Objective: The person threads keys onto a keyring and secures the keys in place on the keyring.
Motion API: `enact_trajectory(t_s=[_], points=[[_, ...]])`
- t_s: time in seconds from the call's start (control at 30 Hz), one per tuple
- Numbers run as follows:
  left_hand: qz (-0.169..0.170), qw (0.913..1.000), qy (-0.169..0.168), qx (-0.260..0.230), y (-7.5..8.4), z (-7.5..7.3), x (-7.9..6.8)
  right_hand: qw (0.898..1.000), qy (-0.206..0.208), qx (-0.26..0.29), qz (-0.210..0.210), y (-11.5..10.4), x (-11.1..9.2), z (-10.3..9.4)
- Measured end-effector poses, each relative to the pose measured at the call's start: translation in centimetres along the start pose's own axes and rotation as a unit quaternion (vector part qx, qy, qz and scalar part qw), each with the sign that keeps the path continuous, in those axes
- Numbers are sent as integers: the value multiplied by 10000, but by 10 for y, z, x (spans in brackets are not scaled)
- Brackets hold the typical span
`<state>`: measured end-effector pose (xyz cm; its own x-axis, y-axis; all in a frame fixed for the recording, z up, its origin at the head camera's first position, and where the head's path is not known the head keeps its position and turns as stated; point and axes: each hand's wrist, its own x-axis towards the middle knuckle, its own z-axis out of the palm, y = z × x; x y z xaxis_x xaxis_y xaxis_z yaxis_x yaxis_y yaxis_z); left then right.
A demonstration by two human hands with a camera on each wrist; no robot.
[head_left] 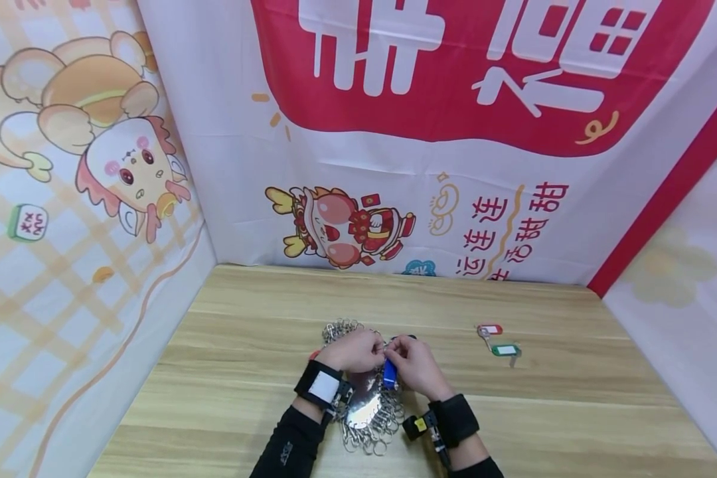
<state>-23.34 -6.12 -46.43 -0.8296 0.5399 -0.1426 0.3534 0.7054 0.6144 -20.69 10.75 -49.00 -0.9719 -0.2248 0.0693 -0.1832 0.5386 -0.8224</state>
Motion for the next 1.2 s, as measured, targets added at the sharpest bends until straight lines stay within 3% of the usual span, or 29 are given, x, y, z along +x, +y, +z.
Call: enact_trajectory(t_s=[0.23,0.53,0.8,0.93,1.2], points=[[-72,9998,-6,168,1,2,1,10000,55,27,-57,2,1,0],[241,9997,-43,-20,-4,1,2,9998,193,7,15,3,2,1],[206,9994,-61,260,-4,0,4,9999,89,-95,-105,1,2,-1],[98,9999,-41,80,-2,0,3,9997,89,-126,-188,1,2,-1],[148,9998,-59,77,-1,1,2,9998,82,113,135,-1,1,-2]])
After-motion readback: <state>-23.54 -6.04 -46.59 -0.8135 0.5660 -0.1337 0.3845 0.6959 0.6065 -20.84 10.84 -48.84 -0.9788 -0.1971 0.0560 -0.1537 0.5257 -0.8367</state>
